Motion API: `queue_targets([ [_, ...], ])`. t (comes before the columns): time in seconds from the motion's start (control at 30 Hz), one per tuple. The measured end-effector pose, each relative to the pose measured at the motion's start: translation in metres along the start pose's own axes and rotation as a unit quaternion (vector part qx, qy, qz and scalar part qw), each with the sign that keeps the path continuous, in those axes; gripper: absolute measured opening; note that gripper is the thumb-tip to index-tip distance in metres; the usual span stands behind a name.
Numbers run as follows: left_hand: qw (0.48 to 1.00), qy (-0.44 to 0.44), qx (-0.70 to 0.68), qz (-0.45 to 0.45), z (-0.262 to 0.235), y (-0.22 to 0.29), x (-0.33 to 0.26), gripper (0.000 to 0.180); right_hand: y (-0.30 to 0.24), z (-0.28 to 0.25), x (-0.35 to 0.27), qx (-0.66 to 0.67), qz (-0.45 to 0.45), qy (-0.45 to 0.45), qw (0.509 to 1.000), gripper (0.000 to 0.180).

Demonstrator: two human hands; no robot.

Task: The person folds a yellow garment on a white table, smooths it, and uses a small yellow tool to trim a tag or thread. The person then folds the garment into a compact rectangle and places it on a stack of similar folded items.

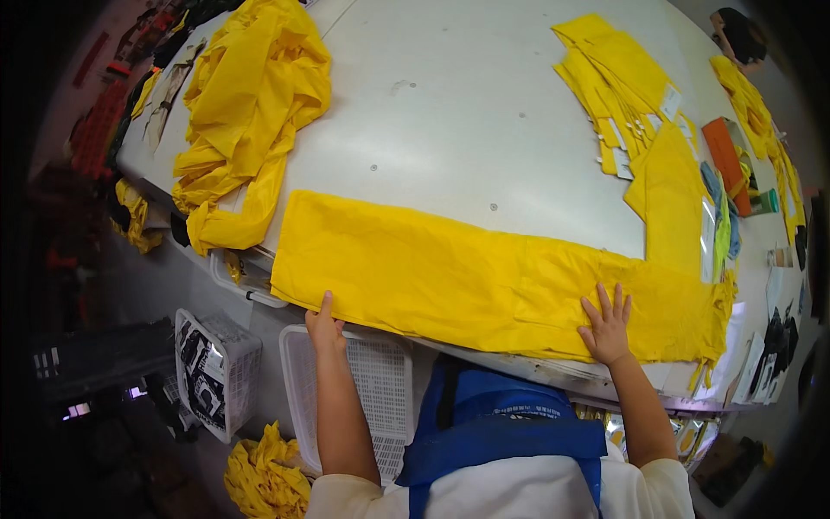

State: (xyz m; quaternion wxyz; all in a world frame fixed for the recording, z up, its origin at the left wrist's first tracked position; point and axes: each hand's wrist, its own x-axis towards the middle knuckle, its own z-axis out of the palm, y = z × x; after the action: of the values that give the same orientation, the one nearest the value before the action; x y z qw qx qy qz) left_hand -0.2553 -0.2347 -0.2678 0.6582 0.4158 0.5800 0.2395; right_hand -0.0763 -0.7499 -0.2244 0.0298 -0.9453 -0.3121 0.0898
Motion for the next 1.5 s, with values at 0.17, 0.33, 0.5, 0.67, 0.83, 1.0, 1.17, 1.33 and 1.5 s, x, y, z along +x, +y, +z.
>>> queue_targets([
  [0.17, 0.99, -0.073, -0.107, -0.061, 0.004, 0.008, -0.012, 0.029, -0.046, -0.004, 0.02, 0.382, 0.072, 0.176, 0.904, 0.065],
  [0.33, 0.95, -0.219, -0.225, -0.004, 0.01, 0.051, -0.031, 0.044, -0.1, 0.011, 0.014, 0.143, -0.019, 0.008, 0.99, 0.1],
  [0.5, 0.825, -0.483, -0.244, 0.163, 0.108, 0.148, -0.198, 0.057, -0.084, 0.022, -0.003, 0.199, -0.073, 0.077, 0.974, 0.105],
  [0.67, 0.612, -0.752, -0.117, 0.214, 0.237, 0.109, -0.359, 0.033, -0.073, 0.094, 0.006, 0.337, -0.115, 0.171, 0.919, 0.073],
  [0.83, 0.397, -0.821, 0.389, 0.135, 0.378, -0.07, -0.578, 0.05, -0.048, 0.063, -0.016, 0.493, 0.073, 0.244, 0.832, 0.067],
  [1.0, 0.345, -0.79, 0.365, 0.351, 0.439, -0.308, -0.59, 0.038, -0.054, 0.027, -0.018, 0.572, 0.202, 0.293, 0.739, 0.061],
  [1.17, 0.163, -0.761, 0.475, 0.409, 0.406, -0.331, -0.58, 0.049, -0.036, 0.017, -0.011, 0.575, 0.303, 0.321, 0.689, 0.056],
  [1.33, 0.129, -0.829, 0.226, 0.495, 0.349, -0.209, -0.525, 0.062, -0.032, 0.012, 0.001, 0.579, 0.338, 0.32, 0.67, 0.05],
  [1.5, 0.437, -0.501, 0.421, 0.617, 0.248, -0.114, -0.362, 0.079, -0.044, 0.058, -0.014, 0.859, 0.147, 0.218, 0.44, 0.041],
])
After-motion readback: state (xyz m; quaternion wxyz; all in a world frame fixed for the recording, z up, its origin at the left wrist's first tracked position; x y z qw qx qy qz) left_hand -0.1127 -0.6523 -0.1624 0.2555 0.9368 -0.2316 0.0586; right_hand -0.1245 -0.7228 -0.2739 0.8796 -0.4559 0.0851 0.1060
